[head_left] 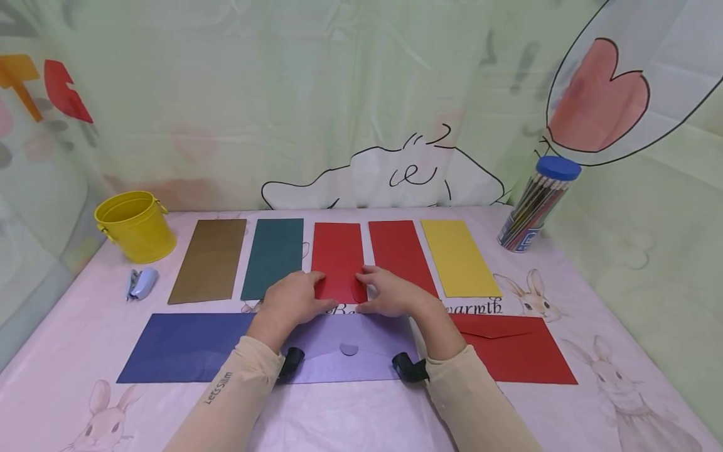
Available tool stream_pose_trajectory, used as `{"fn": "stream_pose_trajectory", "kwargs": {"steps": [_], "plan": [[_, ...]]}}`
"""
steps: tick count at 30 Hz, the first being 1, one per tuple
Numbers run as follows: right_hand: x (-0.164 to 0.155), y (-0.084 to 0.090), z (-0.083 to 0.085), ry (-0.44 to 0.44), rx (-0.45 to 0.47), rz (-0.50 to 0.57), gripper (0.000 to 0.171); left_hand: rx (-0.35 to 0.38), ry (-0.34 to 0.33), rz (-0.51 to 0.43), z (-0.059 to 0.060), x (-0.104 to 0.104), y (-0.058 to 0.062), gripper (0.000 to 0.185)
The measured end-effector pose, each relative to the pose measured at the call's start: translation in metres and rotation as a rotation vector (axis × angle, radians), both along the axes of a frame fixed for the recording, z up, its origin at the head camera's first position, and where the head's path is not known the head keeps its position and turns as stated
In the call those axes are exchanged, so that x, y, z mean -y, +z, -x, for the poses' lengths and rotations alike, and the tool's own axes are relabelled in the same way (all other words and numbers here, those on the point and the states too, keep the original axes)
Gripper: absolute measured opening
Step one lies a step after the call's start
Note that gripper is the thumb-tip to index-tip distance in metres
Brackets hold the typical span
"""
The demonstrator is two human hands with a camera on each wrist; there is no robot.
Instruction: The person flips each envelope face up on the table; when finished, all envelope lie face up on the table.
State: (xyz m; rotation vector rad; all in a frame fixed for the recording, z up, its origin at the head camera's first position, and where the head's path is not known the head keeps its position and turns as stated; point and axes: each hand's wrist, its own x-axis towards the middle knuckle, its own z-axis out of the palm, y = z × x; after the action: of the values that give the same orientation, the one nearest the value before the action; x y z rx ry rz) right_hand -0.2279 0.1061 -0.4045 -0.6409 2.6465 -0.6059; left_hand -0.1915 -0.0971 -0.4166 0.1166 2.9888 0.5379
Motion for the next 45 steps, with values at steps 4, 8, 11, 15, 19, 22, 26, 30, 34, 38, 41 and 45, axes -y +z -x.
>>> {"fn": "stream_pose_trajectory", "kwargs": {"steps": [4, 8, 11, 15, 19, 22, 26, 30, 34, 38, 41, 45], "plan": [[0.001, -0.001, 0.000, -0.005, -0.005, -0.009, 0.074, 0.002, -0.003, 0.000, 0.000, 0.001, -0.001, 0.072], [0.001, -0.001, -0.001, 0.001, -0.016, -0.011, 0.074, 0.003, -0.011, -0.009, 0.001, 0.002, -0.002, 0.071], [0.002, 0.000, -0.001, 0.009, -0.022, -0.009, 0.074, 0.012, -0.002, -0.037, 0.001, 0.004, -0.001, 0.073], [0.003, 0.001, -0.001, 0.005, -0.031, 0.010, 0.080, 0.022, 0.015, -0.089, 0.003, 0.010, 0.003, 0.076], [0.008, 0.006, -0.004, 0.007, -0.039, 0.047, 0.086, 0.019, 0.017, -0.152, 0.005, 0.020, 0.009, 0.075], [0.013, 0.012, -0.008, 0.023, -0.035, 0.051, 0.086, 0.012, 0.030, -0.239, 0.005, 0.032, 0.014, 0.073], [0.022, 0.022, -0.015, 0.060, -0.033, 0.048, 0.083, -0.001, 0.030, -0.328, 0.004, 0.049, 0.015, 0.070], [0.039, 0.028, -0.018, 0.103, -0.045, 0.075, 0.075, -0.028, 0.009, -0.344, 0.004, 0.065, 0.015, 0.067], [0.060, 0.025, -0.017, 0.096, -0.030, 0.119, 0.067, -0.025, 0.003, -0.348, 0.005, 0.084, 0.013, 0.067], [0.079, 0.017, -0.014, 0.020, 0.000, 0.153, 0.062, 0.008, 0.005, -0.308, 0.006, 0.100, 0.010, 0.070], [0.090, 0.013, -0.012, -0.020, 0.000, 0.171, 0.061, 0.020, -0.007, -0.264, 0.007, 0.107, 0.006, 0.074], [0.096, 0.008, -0.009, -0.019, -0.011, 0.154, 0.058, 0.003, -0.071, -0.179, 0.011, 0.108, -0.002, 0.076]]}}
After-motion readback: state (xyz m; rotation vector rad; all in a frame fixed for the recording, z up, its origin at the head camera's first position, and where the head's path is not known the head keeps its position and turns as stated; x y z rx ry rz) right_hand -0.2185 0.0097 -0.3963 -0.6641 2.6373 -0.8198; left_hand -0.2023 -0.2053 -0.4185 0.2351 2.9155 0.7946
